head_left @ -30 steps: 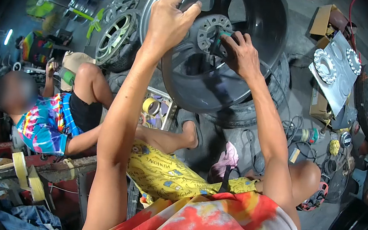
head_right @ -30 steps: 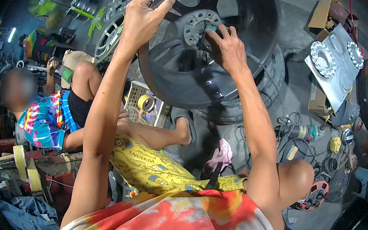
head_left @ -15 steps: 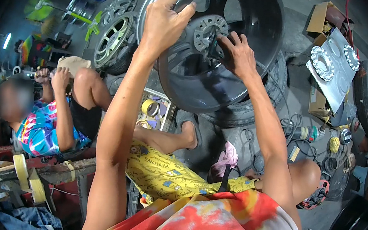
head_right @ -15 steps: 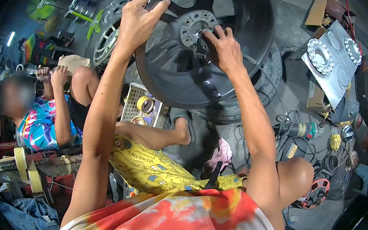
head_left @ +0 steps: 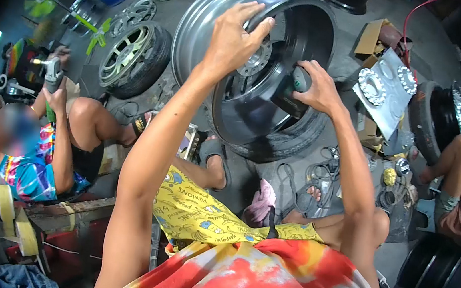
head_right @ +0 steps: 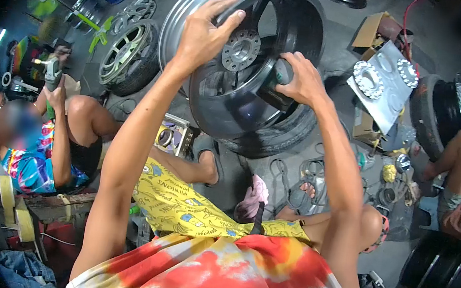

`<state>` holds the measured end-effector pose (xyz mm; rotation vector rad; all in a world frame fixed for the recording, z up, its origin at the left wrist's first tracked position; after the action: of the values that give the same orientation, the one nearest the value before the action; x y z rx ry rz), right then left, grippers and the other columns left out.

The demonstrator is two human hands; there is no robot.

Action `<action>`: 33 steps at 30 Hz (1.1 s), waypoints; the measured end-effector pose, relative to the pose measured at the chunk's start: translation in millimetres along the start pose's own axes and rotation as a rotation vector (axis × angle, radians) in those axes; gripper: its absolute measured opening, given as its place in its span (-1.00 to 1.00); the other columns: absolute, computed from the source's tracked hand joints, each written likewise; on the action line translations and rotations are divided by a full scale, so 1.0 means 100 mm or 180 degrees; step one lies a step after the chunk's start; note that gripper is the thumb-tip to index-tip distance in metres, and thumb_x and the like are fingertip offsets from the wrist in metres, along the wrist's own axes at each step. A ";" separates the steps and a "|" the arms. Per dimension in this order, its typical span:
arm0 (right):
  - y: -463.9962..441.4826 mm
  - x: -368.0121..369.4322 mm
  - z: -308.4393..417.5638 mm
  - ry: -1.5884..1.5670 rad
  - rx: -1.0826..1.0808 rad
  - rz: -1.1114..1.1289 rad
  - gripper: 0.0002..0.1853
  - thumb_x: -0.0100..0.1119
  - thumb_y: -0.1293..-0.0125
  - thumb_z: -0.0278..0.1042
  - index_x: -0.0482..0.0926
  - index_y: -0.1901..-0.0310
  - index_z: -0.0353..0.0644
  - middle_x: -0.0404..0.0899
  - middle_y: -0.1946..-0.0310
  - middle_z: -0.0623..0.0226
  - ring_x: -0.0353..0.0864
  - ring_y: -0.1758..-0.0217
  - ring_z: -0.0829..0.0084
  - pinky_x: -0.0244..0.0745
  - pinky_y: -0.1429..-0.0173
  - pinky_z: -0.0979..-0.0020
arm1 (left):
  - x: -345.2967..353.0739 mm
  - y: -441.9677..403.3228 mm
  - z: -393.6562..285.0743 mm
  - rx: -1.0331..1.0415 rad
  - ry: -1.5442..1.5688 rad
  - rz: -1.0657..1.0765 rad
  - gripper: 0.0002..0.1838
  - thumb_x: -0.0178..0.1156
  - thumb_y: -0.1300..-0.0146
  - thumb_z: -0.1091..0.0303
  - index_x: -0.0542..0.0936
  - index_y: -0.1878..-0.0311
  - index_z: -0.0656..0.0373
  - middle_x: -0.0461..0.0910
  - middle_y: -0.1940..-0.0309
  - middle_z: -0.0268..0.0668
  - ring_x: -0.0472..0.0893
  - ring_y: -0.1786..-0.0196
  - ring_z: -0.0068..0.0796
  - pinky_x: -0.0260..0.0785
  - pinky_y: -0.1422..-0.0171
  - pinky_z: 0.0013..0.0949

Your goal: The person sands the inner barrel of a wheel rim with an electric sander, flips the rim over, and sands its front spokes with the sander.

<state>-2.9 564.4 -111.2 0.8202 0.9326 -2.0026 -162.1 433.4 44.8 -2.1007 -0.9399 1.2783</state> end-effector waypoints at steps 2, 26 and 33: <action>0.14 -0.24 0.09 0.0214 -0.0176 0.0271 -0.23 0.58 0.00 -0.17 0.49 -0.30 -0.07 0.53 -0.09 0.04 0.55 -0.27 -0.10 0.48 -0.34 0.01 | 0.00 0.05 -0.10 -0.0122 0.0066 -0.0059 -0.52 0.38 -0.45 0.02 0.77 -0.18 0.23 0.76 -0.16 -0.02 0.73 -0.28 -0.13 0.46 -0.45 -0.20; 2.53 -2.91 0.04 -0.0543 0.1265 -0.2685 -0.34 0.65 -0.17 -0.20 0.60 -0.28 -0.16 0.70 0.01 0.34 0.68 -0.02 0.49 0.59 -0.19 0.39 | 0.03 -0.88 1.39 -0.0928 -0.2001 0.0945 -0.38 0.15 -0.44 -0.21 0.69 -0.29 0.08 0.70 -0.17 0.17 0.64 -0.30 0.25 0.45 -0.41 0.11; 2.92 -3.16 -0.24 -0.1621 0.1310 -0.3975 -0.33 0.64 -0.22 -0.16 0.57 -0.29 -0.24 0.66 0.01 0.34 0.67 0.11 0.59 0.63 0.17 0.50 | -0.10 -0.50 -0.30 -0.0330 -0.1258 0.0759 -0.50 0.20 -0.50 -0.01 0.67 -0.26 0.19 0.73 -0.05 0.21 0.68 -0.19 0.29 0.48 -0.31 0.10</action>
<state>405.1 571.6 28.6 -0.2631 0.7746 -3.3120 -153.5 455.9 98.8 -2.1287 -0.9505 1.8525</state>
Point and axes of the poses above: each hand's wrist, its own y-axis away from the middle knuckle, its own x-axis out of the palm, z = x × y, the point moved 10 cm from there along -y, towards the middle knuckle
